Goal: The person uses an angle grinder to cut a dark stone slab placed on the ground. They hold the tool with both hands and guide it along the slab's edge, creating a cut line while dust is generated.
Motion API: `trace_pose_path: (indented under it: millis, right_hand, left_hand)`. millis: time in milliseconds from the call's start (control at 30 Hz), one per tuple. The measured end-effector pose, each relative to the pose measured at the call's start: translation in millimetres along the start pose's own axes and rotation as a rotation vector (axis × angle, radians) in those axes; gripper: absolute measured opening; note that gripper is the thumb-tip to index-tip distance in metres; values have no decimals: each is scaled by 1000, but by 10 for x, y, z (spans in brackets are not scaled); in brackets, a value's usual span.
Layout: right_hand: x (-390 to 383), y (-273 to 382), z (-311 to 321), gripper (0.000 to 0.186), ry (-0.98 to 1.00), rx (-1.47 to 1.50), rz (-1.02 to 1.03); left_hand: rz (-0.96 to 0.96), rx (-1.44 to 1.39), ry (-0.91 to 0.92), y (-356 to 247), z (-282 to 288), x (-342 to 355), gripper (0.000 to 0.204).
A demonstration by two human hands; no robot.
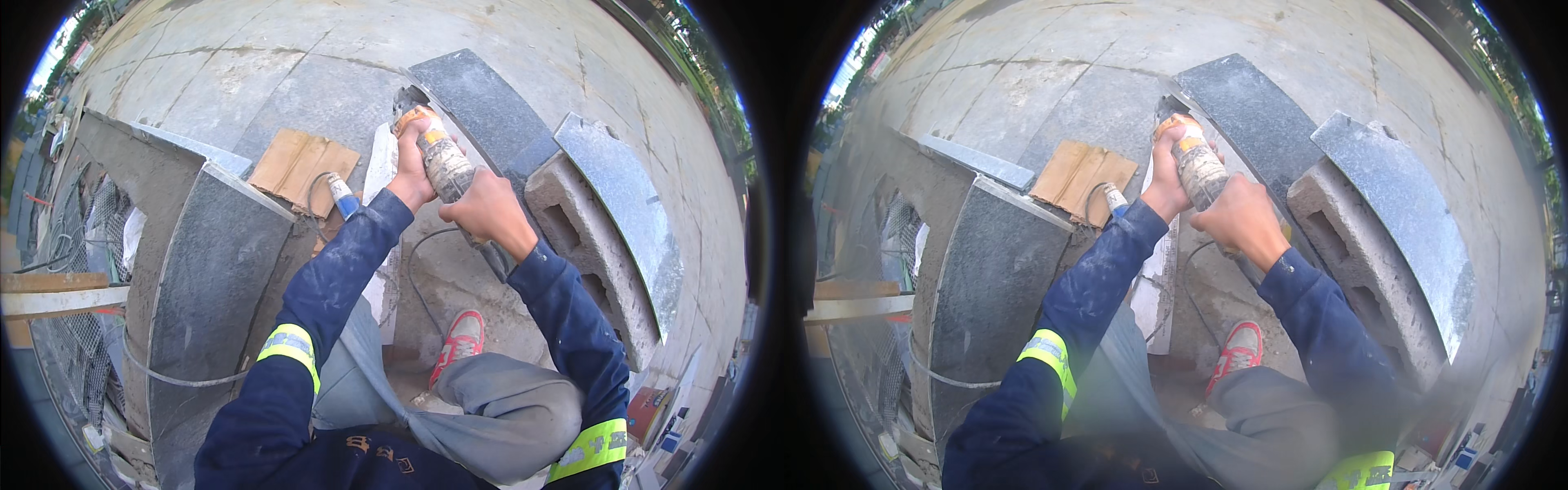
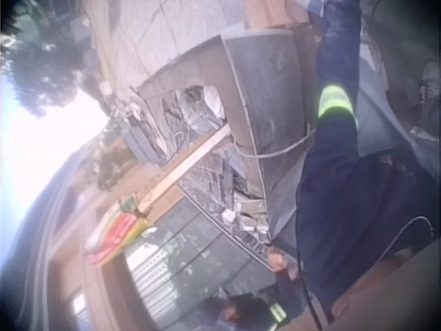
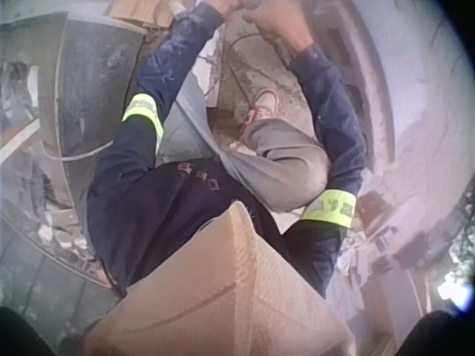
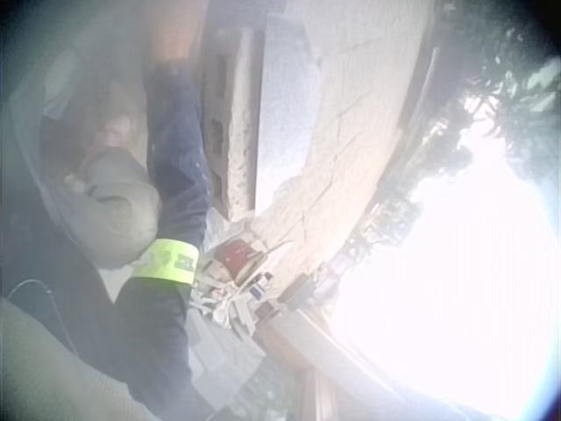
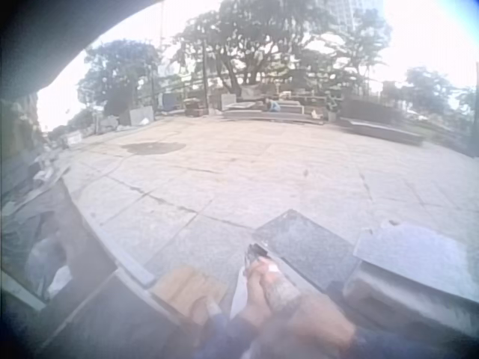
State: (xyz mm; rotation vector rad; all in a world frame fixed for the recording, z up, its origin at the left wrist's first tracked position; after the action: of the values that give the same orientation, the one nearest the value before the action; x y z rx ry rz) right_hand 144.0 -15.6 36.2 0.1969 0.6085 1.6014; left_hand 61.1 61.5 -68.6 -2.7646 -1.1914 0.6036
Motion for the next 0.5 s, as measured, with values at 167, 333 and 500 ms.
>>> trace_pose_path:
  millis: [167,333,500]
  right_hand:
    - [-82,27,-2,55,-12,-15,5]
    - [-230,36,29,55,-22,-16,-4]
    - [-343,39,27,55,-21,-17,15]
  left_hand:
    - [41,-43,48,49,-19,-54,52]
    - [6,-27,3,146,-85,-173,51]
    - [30,-37,54,220,-73,-210,50]
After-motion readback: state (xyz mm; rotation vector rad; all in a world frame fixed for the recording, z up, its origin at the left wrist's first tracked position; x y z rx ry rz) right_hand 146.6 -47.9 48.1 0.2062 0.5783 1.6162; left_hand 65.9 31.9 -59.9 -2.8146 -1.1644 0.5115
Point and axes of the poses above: each hand's wrist, its own x-axis towards the middle knuckle, its own z-axis out of the back of the hand, y = z × x, the point moved 5 cm from there along x, towards the middle knuckle, and after that the axes turned 14 degrees about z, right-handed, at the moved point
